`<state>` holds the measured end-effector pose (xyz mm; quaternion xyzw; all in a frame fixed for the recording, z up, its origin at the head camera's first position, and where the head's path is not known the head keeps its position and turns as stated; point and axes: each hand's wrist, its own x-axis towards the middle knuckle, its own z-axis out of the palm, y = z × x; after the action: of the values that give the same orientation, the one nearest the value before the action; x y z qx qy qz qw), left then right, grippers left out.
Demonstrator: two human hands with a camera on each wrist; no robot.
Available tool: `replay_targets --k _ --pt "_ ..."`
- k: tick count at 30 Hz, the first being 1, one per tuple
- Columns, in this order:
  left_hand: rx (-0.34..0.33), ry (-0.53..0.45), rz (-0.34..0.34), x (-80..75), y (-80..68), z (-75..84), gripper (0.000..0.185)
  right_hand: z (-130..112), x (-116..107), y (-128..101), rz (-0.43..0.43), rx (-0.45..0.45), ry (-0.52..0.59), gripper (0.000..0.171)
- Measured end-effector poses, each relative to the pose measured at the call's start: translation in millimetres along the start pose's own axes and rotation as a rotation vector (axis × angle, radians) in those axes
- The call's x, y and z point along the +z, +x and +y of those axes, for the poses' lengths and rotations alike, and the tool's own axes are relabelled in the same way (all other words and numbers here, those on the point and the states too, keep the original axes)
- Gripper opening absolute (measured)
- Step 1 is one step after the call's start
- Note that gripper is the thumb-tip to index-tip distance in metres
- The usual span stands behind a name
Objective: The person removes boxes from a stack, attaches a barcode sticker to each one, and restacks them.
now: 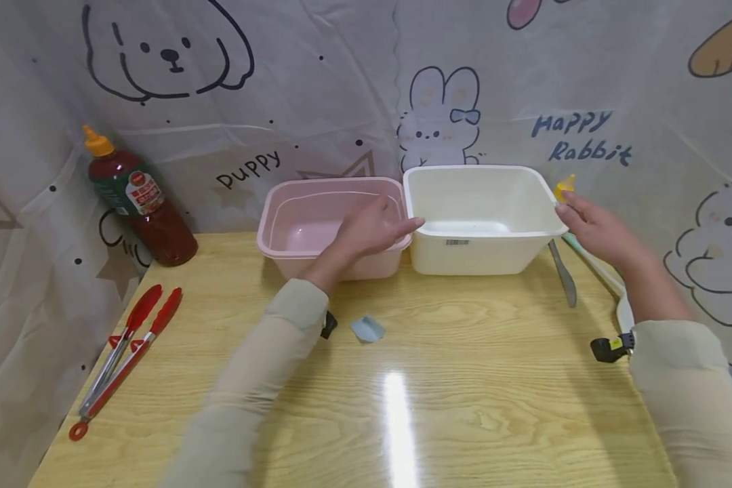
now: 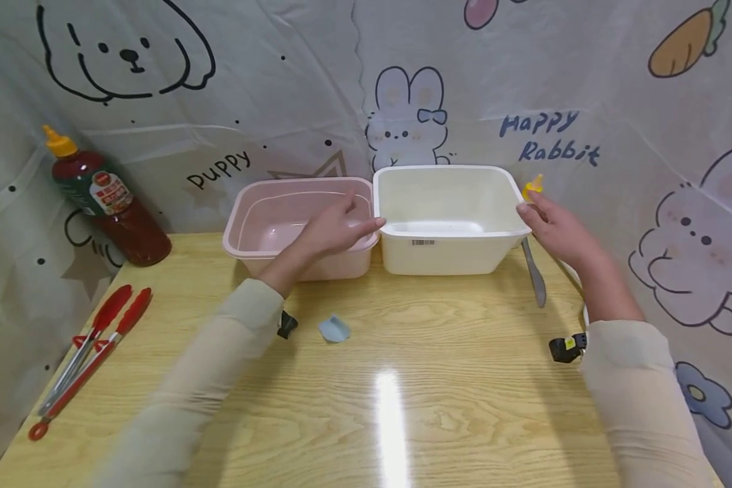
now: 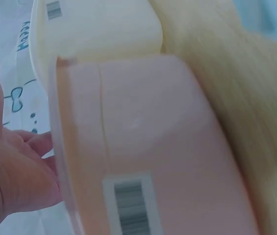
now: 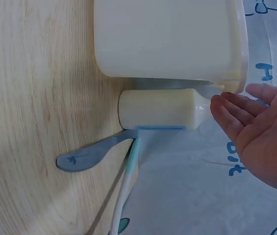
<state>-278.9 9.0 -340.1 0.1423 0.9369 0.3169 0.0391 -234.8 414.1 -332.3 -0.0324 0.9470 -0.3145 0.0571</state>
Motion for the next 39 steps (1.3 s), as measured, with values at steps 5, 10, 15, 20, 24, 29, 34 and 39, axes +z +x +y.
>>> replay_targets --k 5,10,15,20,24,29,34,39 --pt "-0.006 -0.014 -0.009 11.5 6.5 8.2 0.083 -2.6 4.5 8.6 0.039 -0.014 0.090 0.078" --pt "0.052 -0.004 -0.027 17.8 10.7 11.9 0.079 -4.7 8.7 14.5 0.013 -0.019 0.123 0.076" --pt "0.060 0.039 -0.036 16.6 11.4 12.0 0.084 -11.2 13.4 22.6 -0.021 -0.014 0.151 0.076" --pt "0.081 0.053 -0.051 21.0 12.8 14.2 0.097 -10.0 17.8 28.0 0.010 0.004 0.157 0.077" --pt "0.056 0.040 -0.070 24.7 12.6 17.3 0.102 -9.3 24.9 27.3 0.077 0.074 0.177 0.081" --pt "0.017 0.008 -0.071 20.8 10.9 24.2 0.107 -12.5 22.5 23.8 0.176 0.140 0.173 0.091" --pt "0.027 -0.056 -0.048 11.5 7.3 33.7 0.111 -18.5 12.1 17.5 0.281 0.182 0.184 0.089" --pt "0.026 -0.152 -0.014 1.5 1.7 42.4 0.113 -29.2 2.0 9.6 0.376 0.224 0.234 0.082"
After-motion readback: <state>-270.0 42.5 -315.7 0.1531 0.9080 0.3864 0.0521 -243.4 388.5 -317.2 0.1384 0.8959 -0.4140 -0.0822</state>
